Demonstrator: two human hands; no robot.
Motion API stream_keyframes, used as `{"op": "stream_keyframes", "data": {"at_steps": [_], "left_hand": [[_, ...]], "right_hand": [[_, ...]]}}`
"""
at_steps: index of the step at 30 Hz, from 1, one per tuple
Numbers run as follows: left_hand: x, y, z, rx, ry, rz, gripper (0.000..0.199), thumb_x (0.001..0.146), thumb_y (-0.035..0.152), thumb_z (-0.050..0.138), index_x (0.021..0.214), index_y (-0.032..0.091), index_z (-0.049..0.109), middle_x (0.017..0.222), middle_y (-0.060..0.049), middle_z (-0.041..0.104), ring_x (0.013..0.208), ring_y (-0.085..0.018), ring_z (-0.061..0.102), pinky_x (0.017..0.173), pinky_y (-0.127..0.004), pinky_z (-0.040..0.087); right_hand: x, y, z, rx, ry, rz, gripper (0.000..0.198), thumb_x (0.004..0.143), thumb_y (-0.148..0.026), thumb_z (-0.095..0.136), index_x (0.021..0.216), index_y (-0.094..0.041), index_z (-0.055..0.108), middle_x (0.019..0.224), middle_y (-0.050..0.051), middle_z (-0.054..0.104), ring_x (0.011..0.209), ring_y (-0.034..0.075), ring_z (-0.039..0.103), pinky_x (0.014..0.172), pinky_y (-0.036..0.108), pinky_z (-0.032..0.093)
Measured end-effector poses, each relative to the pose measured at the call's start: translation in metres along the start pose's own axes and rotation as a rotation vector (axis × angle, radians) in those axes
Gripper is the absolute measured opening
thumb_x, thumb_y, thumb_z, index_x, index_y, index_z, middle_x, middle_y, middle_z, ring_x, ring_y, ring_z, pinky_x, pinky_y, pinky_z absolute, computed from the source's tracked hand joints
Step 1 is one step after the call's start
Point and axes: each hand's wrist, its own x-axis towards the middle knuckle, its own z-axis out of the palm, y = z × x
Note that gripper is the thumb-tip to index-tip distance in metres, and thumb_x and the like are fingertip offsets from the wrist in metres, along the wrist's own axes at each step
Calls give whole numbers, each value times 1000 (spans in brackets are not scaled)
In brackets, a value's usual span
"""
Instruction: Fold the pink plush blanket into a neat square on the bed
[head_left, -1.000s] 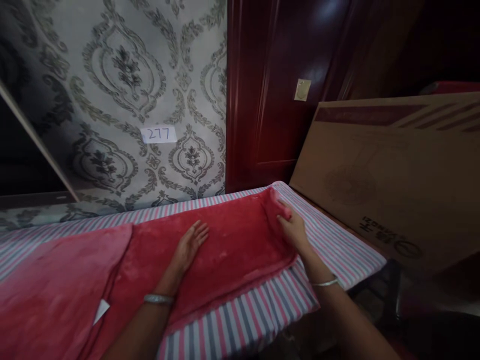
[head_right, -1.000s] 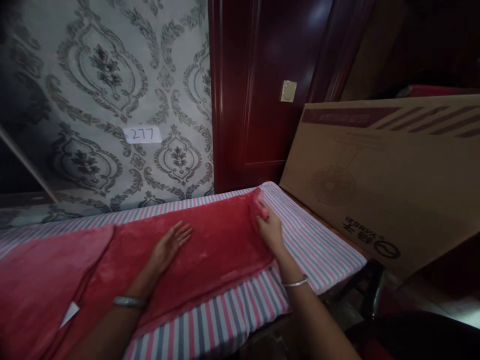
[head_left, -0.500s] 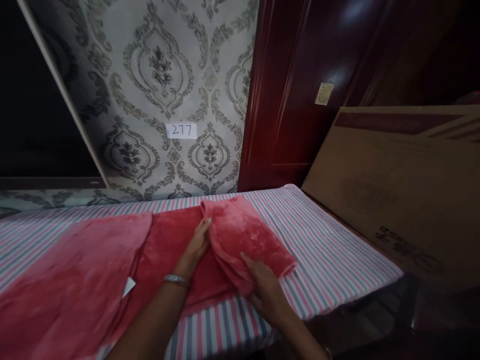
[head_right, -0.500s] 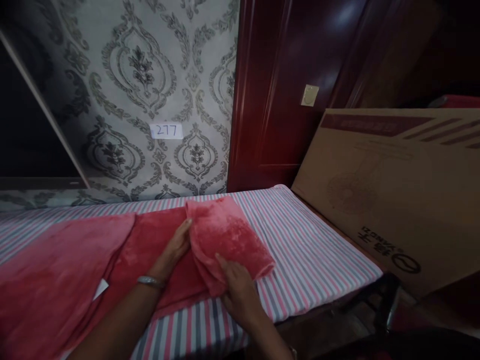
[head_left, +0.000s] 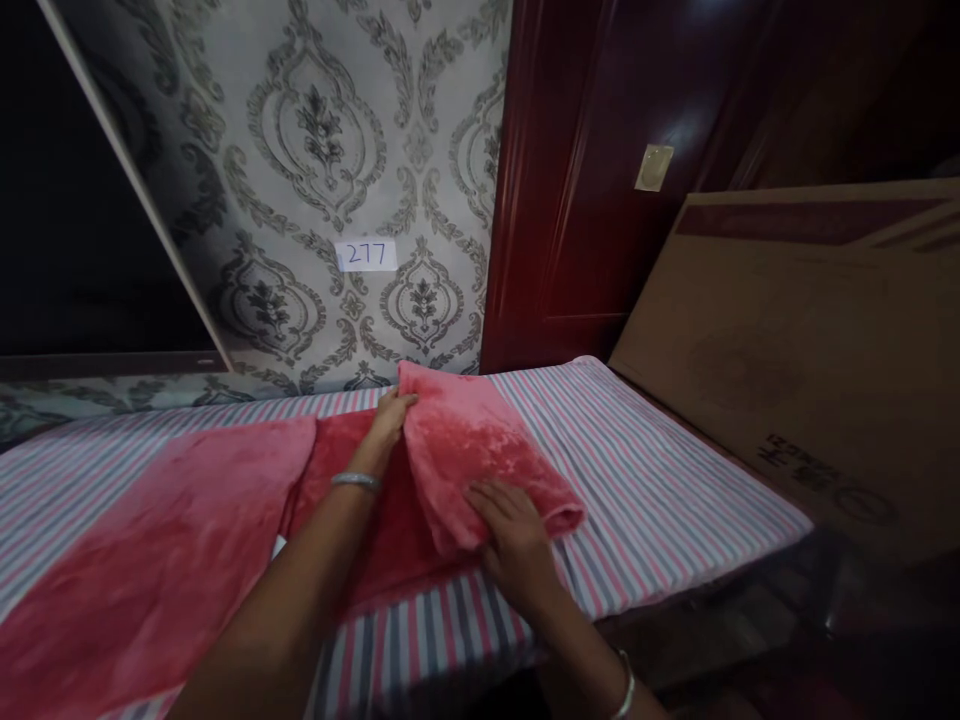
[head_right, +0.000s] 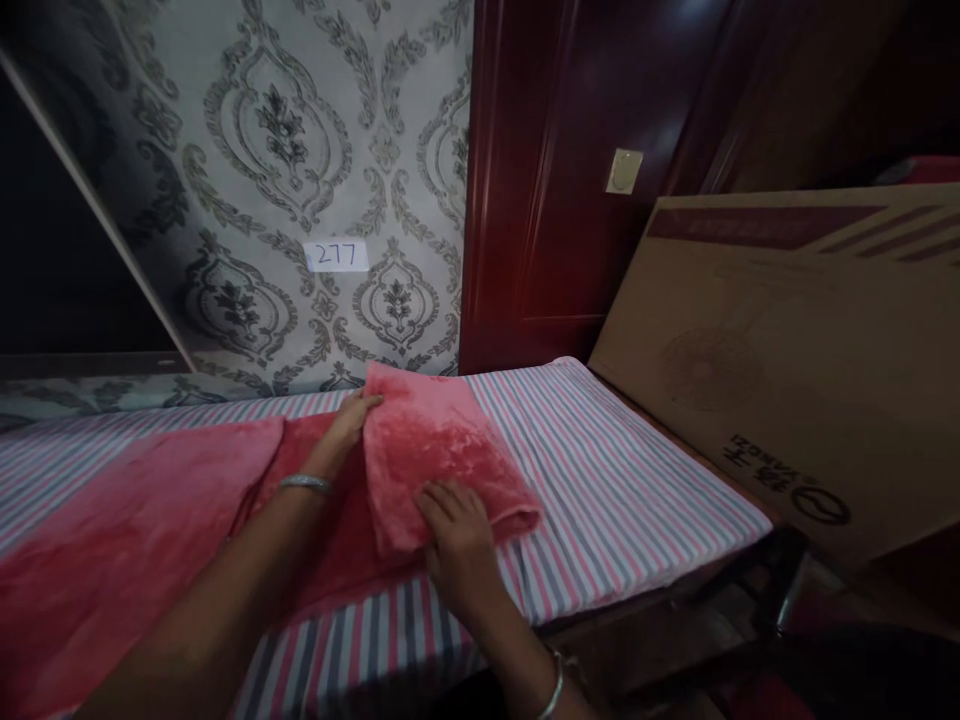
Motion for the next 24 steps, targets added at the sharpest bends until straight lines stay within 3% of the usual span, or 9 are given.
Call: {"op": "stream_keyframes", "data": {"at_steps": [4, 7, 14, 24], "left_hand": [[-11, -15, -32, 29, 25, -74, 28, 59, 10, 78, 87, 11, 71, 77, -12, 76, 79, -29, 74, 76, -38, 61], [-15, -28, -43, 11, 18, -85, 32, 61, 14, 80, 92, 12, 71, 84, -12, 77, 87, -29, 75, 82, -40, 60], [-5, -34, -43, -10, 28, -80, 33, 63, 11, 79, 95, 13, 72, 89, -11, 77, 91, -27, 74, 88, -39, 60], [-1, -23, -33, 100, 130, 33, 71, 55, -2, 73, 123, 17, 66, 104, -11, 74, 97, -28, 70, 87, -38, 58]], "right_hand": [[-14, -8, 31, -7, -131, 60, 69, 59, -3, 50, 122, -22, 71, 126, 10, 70, 118, 29, 60, 104, 48, 45], [-27, -4, 44, -17, -143, 61, 70, 58, -4, 49, 123, -20, 71, 130, 11, 69, 122, 31, 57, 104, 50, 44], [-25, -3, 42, 13, -122, 77, 74, 60, -4, 48, 129, -21, 68, 129, 10, 69, 121, 29, 57, 105, 49, 43], [-22, -6, 42, 14, -89, 43, 68, 62, -1, 48, 125, -20, 70, 127, 11, 70, 121, 29, 57, 105, 49, 43]]}}
